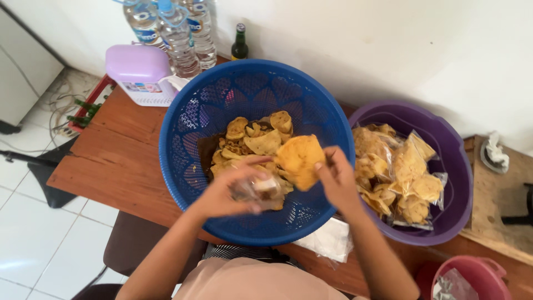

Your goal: The person packs fried snacks from a blue basket into small plastic bags and seals them with a yellow handheld sealer. The sealed bags are placed into a purple basin. The person repeats this process for multiple bags throughout the clip.

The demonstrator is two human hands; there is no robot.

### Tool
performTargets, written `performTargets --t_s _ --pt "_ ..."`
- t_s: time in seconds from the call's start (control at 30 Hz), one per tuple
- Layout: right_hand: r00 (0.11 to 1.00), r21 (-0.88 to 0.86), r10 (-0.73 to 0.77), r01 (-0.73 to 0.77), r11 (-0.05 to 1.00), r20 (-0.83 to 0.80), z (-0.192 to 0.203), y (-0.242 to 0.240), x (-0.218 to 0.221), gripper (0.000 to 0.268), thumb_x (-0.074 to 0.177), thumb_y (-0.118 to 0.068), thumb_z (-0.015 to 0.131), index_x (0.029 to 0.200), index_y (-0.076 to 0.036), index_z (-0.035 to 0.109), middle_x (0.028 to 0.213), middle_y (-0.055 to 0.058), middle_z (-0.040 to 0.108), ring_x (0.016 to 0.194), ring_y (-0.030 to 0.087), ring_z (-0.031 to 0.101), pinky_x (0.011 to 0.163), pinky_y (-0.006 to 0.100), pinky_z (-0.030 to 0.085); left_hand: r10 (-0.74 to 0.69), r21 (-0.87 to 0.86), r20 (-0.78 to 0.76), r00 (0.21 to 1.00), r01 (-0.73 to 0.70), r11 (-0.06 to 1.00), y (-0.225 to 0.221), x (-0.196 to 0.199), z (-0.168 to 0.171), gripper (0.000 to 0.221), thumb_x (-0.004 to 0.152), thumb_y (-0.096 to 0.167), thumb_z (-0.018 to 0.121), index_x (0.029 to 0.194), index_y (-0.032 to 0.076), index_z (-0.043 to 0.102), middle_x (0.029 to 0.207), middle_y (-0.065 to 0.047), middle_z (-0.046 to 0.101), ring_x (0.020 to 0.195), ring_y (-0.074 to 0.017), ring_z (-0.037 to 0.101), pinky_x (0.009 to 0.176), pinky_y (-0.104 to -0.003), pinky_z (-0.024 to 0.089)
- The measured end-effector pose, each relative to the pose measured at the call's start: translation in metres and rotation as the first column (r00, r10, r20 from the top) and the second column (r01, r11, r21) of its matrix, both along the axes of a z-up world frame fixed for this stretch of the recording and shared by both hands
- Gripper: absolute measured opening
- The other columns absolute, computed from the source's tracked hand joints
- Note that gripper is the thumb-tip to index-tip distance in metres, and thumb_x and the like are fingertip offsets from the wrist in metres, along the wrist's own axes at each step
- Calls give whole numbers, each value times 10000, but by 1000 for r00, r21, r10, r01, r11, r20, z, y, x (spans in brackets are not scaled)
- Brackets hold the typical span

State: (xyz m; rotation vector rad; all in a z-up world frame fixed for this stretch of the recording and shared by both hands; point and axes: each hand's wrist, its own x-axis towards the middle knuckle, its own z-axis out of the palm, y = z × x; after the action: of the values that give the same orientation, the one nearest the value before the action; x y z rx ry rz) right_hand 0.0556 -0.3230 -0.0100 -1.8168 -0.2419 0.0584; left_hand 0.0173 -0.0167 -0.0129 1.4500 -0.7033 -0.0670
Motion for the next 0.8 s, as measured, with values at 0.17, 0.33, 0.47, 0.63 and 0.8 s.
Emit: performTargets --t_s 0.17,0.33,0.47,0.63,0.8 --pt "974 290 218 -191 938 -62 -14 30 -30 270 981 -129 712 1186 7 602 1121 45 648 1076 127 636 933 279 525 105 206 8 994 -105 973 -25 -7 4 558 700 215 916 1192 56 706 1169 -141 635 1122 -311 616 912 -409 520" --pt "970 -17 196 -196 980 145 14 12 -15 396 892 -127 746 1254 -29 618 1197 57 661 1093 173 658 921 329 557 112 509 1 994 -96 855 -18 -6 9 467 714 241 880 1114 76 703 1105 -103 663 964 -290 716 799 -393 569" --pt "905 -298 332 -251 921 264 19 22 -11 244 843 -108 806 1056 -13 735 1036 99 726 1005 199 690 878 332 542 -6 689 87 996 -55 723 -30 -7 11 408 702 218 853 1058 79 710 1196 -92 665 943 -335 690 773 -453 542" --pt "950 -208 308 -291 934 53 11 30 -14 144 838 -66 783 963 0 755 955 98 736 864 189 703 770 294 536 -55 748 191 980 -109 655 -34 -1 1 374 680 205 842 1011 77 725 1282 -105 655 964 -347 686 806 -473 537" --pt "970 -195 231 -214 957 73 -13 31 -17 105 846 -39 763 939 10 759 919 87 748 830 171 696 741 278 529 -48 751 145 988 -79 655 -38 2 -16 398 669 206 848 1027 67 742 1252 -104 669 978 -350 683 840 -472 535"
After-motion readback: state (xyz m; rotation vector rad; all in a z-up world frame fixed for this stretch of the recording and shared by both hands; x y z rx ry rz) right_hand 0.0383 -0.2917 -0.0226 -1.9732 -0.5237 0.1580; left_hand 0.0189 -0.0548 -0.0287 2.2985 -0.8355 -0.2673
